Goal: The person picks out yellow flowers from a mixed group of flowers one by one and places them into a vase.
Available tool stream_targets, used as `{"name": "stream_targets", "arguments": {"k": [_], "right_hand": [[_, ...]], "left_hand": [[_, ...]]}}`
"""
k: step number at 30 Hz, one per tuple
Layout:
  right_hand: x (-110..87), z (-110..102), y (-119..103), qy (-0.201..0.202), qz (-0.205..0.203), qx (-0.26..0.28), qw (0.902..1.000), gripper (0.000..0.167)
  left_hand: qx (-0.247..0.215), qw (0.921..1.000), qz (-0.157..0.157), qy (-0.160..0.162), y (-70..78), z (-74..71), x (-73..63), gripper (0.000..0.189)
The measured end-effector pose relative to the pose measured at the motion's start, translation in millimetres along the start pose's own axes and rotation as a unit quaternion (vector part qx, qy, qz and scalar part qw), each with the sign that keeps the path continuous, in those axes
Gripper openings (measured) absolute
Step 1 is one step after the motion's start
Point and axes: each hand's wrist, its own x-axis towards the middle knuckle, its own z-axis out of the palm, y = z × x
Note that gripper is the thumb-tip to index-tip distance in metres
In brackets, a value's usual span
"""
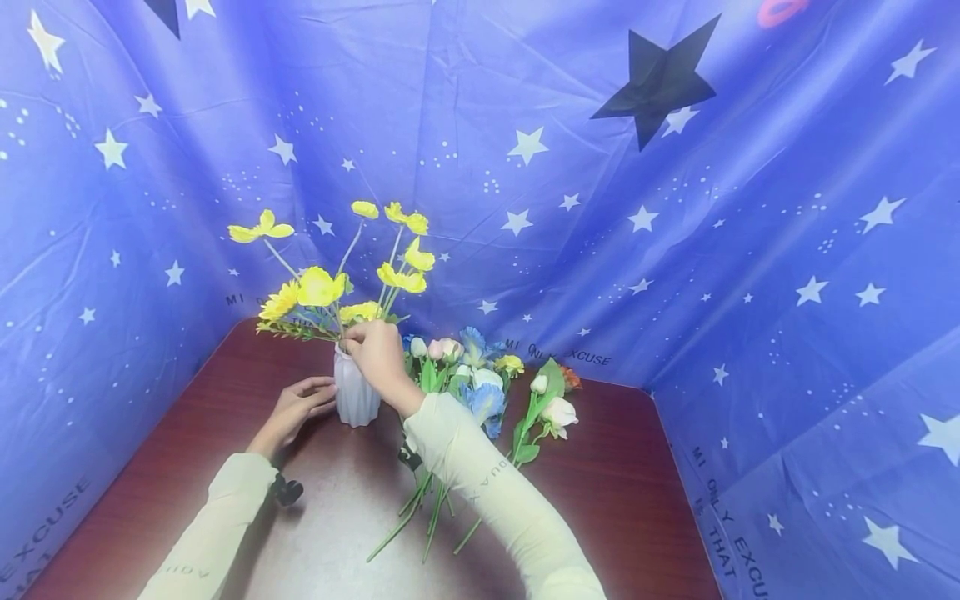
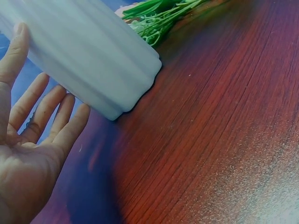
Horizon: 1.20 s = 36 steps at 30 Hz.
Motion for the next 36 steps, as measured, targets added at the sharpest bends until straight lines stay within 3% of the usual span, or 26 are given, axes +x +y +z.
{"name": "stream_targets", "arguments": {"k": [14, 25, 36], "right_hand": [[-4.2, -0.3, 1.6, -0.001, 0.002, 0.021, 0.9998, 0.011], [-5.8, -2.2, -0.3, 0.032, -0.001, 0.021, 0.9993, 0.011], [-8.3, -5.7, -4.6, 0.042, -0.001, -0.003, 0.9991, 0.011]], "left_hand": [[0.010, 0.9999, -0.008, -0.010, 1.4, -2.3, -2.7, 0.049], [0.013, 0.9993, -0.016, -0.030, 3.2, -6.8, -0.6, 0.052], [-0.010, 0.9991, 0.019, -0.035, 7.4, -6.2, -0.7, 0.041]]}}
